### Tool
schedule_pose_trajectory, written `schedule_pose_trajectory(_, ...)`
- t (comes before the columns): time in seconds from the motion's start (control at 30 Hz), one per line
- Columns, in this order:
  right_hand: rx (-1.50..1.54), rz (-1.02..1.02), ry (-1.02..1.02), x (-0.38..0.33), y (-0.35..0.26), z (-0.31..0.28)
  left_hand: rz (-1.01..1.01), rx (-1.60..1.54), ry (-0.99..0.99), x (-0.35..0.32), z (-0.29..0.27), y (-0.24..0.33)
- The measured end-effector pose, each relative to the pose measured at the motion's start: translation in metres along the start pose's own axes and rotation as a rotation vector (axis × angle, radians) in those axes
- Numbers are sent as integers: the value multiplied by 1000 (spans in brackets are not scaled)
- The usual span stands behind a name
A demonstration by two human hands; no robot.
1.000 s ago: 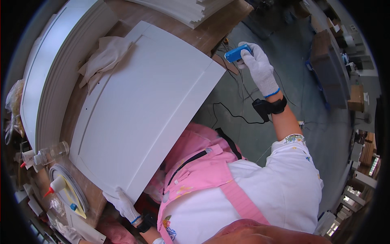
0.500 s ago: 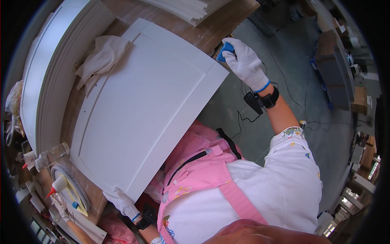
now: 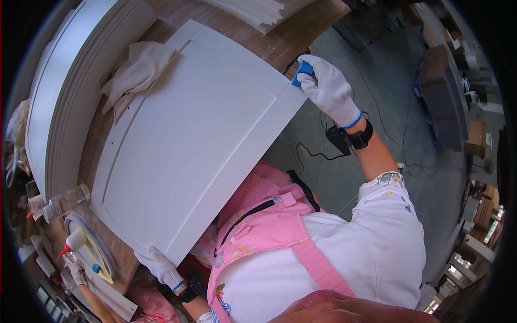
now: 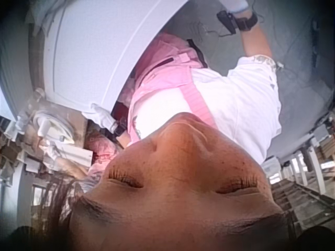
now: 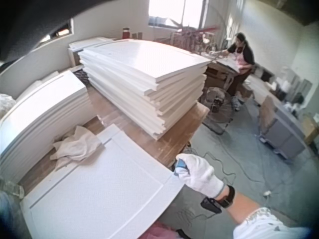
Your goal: Cleaning and inspecting white cabinet door panels using a scraper and cloth.
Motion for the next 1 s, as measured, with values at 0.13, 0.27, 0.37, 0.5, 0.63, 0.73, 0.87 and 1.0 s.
schedule_pose_trajectory(0.13, -44, -11, 27, -1, 1, 1, -60, 58, -10, -3, -1, 7)
schedule_pose_trajectory(0.27, 52, -8, 79, 1, 1, -2, -27, 68, -7, 2, 0, -4)
schedule_pose_trajectory(0.37, 2, -23, 48, 2, -4, -3, -23, 90, 13, 1, -2, -5)
schedule_pose_trajectory(0.5, 30, 51, -10, -1, 6, -1, -41, 69, 10, -1, -2, -3)
schedule_pose_trajectory(0.63, 24, -3, 10, 0, 0, 0, -89, 97, -5, -3, -2, 5)
schedule_pose_trajectory(0.73, 19, -27, 67, 1, -2, -4, -75, 97, 12, -1, -3, -5)
schedule_pose_trajectory(0.87, 29, -18, 28, 0, -2, -4, -79, 107, 15, -3, -4, -1)
schedule_pose_trajectory(1.0, 25, 9, -13, -3, 6, -2, -73, 87, 22, -3, -4, -3)
Point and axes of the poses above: each hand's wrist, its own x-axis towards the middle knuckle, its own z-axis out of the palm, y = z × x, the point moved 10 cm from there along x, towards the middle knuckle, and after that the axes turned 5 degrees about -y, right-handed, at the moved point
